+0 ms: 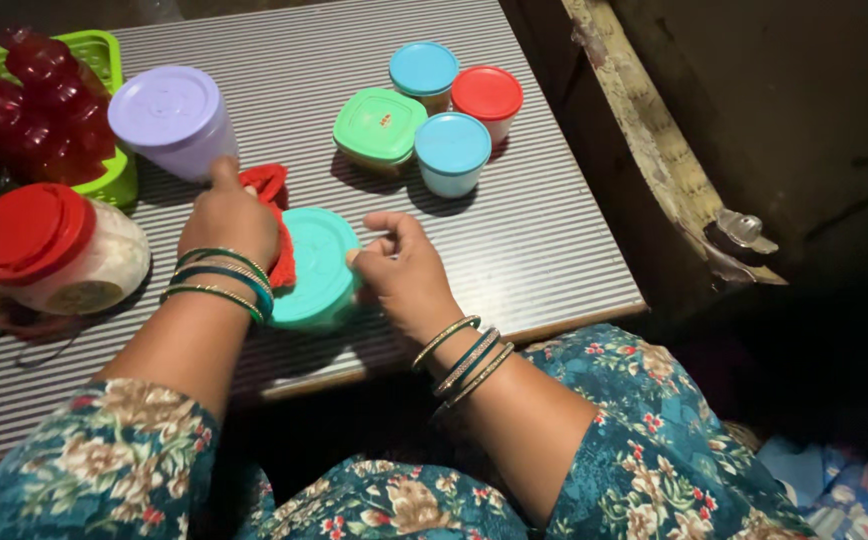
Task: The person wipes the inside and outside of several small plastic containers and their lids with a red cloth and then fits the lids onto the containers.
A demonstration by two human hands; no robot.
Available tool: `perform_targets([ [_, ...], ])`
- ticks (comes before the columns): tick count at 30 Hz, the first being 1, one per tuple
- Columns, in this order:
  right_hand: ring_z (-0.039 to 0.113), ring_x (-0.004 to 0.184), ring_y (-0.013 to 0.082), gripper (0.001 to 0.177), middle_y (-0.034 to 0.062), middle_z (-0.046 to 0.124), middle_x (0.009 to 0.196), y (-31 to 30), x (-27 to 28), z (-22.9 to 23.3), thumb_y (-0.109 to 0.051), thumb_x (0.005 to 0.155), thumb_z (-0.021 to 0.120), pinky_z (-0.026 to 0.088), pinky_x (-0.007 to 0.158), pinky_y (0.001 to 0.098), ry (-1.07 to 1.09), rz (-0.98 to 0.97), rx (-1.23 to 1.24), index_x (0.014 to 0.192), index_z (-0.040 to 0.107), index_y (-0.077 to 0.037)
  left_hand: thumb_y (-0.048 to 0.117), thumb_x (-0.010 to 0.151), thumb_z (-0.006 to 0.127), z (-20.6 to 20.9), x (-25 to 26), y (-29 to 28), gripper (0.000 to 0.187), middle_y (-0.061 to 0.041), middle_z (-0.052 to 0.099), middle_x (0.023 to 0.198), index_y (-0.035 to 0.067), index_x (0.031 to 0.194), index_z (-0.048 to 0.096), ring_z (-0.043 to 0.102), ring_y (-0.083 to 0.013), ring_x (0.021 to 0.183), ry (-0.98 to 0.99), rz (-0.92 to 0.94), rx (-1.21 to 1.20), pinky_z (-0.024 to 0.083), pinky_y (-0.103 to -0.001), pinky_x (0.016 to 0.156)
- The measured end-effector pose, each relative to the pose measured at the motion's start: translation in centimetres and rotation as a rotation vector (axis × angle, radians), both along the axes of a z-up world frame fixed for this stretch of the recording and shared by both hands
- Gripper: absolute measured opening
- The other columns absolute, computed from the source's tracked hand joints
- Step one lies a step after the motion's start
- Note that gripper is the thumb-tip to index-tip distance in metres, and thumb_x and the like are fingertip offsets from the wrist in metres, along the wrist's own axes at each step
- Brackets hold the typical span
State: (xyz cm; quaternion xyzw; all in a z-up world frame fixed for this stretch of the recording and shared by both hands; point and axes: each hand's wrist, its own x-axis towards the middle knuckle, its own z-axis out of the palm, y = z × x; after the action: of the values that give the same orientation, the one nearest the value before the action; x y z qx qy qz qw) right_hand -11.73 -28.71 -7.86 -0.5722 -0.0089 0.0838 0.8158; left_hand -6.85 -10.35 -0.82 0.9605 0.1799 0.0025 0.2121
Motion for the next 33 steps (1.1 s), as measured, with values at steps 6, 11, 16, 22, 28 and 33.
perform_targets([
  [6, 0.050, 0.137, 0.0274, 0.083, 0.0187, 0.050, 0.145, 0.0, -0.1, -0.2, -0.016, 0.079, 0.085, 0.045, 0.116, 0.0414, -0.404, 0.048, -0.295, 0.150, 0.044, -0.003, 0.014, 0.102, 0.049, -3.6, 0.0, 0.6, 0.061, -0.028, 0.046, 0.142, 0.024, 0.158, 0.027, 0.055, -0.0469, 0.124, -0.358, 0.262, -0.333, 0.047, -0.052, 0.099],
  [11, 0.027, 0.152, 0.0414, 0.124, 0.0277, 0.020, 0.162, 0.5, -0.8, -0.2, -0.027, 0.060, 0.097, 0.031, 0.122, 0.0471, -0.608, -0.011, -0.637, 0.158, 0.025, -0.004, 0.016, 0.106, 0.055, -3.1, -1.6, -2.6, 0.060, -0.027, 0.042, 0.153, 0.015, 0.159, 0.028, 0.047, -0.0486, 0.135, -0.711, 0.028, -0.244, 0.041, -0.053, 0.112],
  [16, 0.029, 0.153, 0.0423, 0.135, 0.0258, 0.028, 0.163, 0.2, 0.2, -1.8, -0.033, 0.062, 0.096, 0.029, 0.126, 0.0477, -0.626, -0.060, -0.645, 0.163, 0.013, -0.003, 0.033, 0.080, 0.078, -0.7, -3.6, -4.5, 0.054, -0.028, 0.041, 0.145, 0.009, 0.127, 0.066, 0.041, -0.0477, 0.136, -0.474, -0.231, 0.148, 0.037, -0.056, 0.106],
  [22, 0.036, 0.150, 0.0398, 0.133, 0.0255, 0.034, 0.161, 0.0, 0.7, -2.7, -0.030, 0.063, 0.093, 0.032, 0.125, 0.0451, -0.585, -0.056, -0.608, 0.164, 0.012, -0.001, 0.020, 0.085, 0.074, -1.8, -3.6, -3.3, 0.039, -0.020, 0.062, 0.138, 0.006, 0.120, 0.070, 0.055, -0.0372, 0.129, -0.521, -0.517, 0.145, 0.041, -0.049, 0.107],
  [28, 0.034, 0.152, 0.0380, 0.133, 0.0256, 0.035, 0.161, -0.4, 0.6, -1.5, -0.026, 0.063, 0.092, 0.031, 0.124, 0.0451, -0.632, -0.049, -0.575, 0.164, 0.010, 0.000, 0.016, 0.083, 0.074, -1.3, -5.9, -2.7, 0.025, -0.010, 0.071, 0.124, 0.012, 0.108, 0.077, 0.062, -0.0306, 0.120, -0.493, -0.674, -0.001, 0.043, -0.049, 0.102],
  [33, 0.051, 0.144, 0.0278, 0.136, 0.0179, 0.048, 0.155, -0.7, 0.1, -1.0, -0.020, 0.064, 0.088, 0.042, 0.121, 0.0394, -0.478, 0.064, -0.298, 0.167, 0.001, -0.003, 0.019, 0.084, 0.073, -0.3, -6.8, -2.2, 0.019, -0.005, 0.073, 0.109, 0.014, 0.103, 0.075, 0.065, -0.0279, 0.111, -0.448, -0.788, -0.148, 0.050, -0.042, 0.099],
])
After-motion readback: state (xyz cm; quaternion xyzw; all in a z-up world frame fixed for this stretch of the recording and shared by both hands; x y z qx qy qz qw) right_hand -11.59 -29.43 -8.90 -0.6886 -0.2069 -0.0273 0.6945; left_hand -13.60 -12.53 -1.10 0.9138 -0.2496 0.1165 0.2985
